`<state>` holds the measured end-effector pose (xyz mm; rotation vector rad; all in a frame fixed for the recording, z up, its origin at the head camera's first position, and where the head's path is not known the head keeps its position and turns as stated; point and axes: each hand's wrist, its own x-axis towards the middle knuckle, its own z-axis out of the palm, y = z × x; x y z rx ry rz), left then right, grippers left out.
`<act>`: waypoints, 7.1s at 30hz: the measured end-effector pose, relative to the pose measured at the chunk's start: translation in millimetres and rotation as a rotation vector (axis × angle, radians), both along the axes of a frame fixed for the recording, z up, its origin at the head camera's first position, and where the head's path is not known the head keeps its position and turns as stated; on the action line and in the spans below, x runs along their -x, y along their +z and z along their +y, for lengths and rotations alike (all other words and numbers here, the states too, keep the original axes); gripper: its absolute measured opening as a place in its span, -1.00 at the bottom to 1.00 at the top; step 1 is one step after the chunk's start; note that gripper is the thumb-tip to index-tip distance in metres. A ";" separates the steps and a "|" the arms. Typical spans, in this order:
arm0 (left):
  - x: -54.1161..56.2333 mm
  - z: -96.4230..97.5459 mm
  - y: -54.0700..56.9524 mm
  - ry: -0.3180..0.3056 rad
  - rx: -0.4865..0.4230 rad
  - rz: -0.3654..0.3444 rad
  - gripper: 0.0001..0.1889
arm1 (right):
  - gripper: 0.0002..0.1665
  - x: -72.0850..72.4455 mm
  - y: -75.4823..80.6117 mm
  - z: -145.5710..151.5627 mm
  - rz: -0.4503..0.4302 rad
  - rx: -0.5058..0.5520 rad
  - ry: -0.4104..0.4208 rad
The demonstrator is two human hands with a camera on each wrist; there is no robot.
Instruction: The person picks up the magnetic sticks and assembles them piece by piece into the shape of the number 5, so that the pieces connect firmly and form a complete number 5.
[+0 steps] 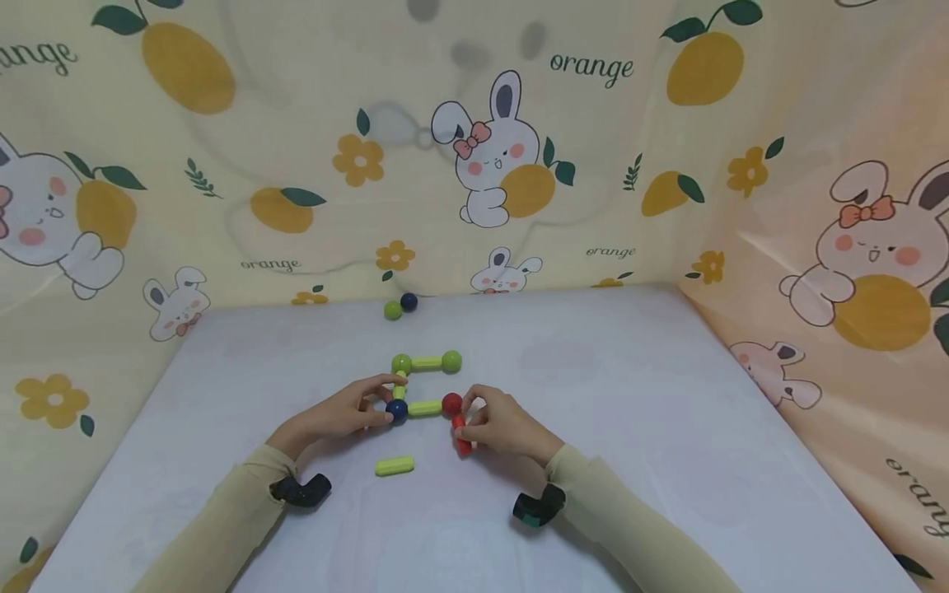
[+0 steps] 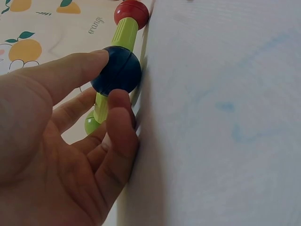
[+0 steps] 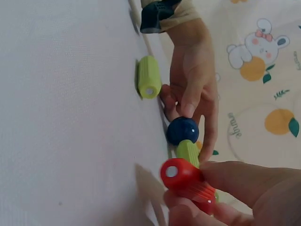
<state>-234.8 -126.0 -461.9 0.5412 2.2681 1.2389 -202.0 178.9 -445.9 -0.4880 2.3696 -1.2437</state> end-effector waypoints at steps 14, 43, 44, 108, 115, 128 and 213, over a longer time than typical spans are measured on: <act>0.8 -0.2 3.8 0.008 0.009 0.005 -0.38 | -0.49 -1.5 -4.3 -11.1 -0.034 0.045 -0.098; 1.1 -1.0 2.4 0.003 -0.012 -0.009 -0.38 | -0.41 29.6 -8.3 -6.7 -0.131 -0.012 0.078; 0.9 -0.5 2.9 0.005 -0.012 -0.011 -0.38 | -0.43 31.8 -8.9 -6.7 -0.129 -0.016 0.085; 132.0 16.4 19.9 0.469 0.146 0.098 -0.34 | -0.53 43.2 -16.8 1.2 -0.211 0.093 0.160; 136.7 17.9 9.7 0.383 0.210 0.170 -0.41 | -0.51 42.0 -16.1 -0.2 -0.208 0.096 0.173; 124.9 5.6 5.0 0.459 0.136 0.250 -0.59 | -0.50 42.3 -17.1 0.1 -0.213 0.097 0.168; -67.5 88.9 14.5 -0.299 0.311 0.464 -0.59 | -0.50 47.0 -19.8 1.3 -0.203 0.085 0.151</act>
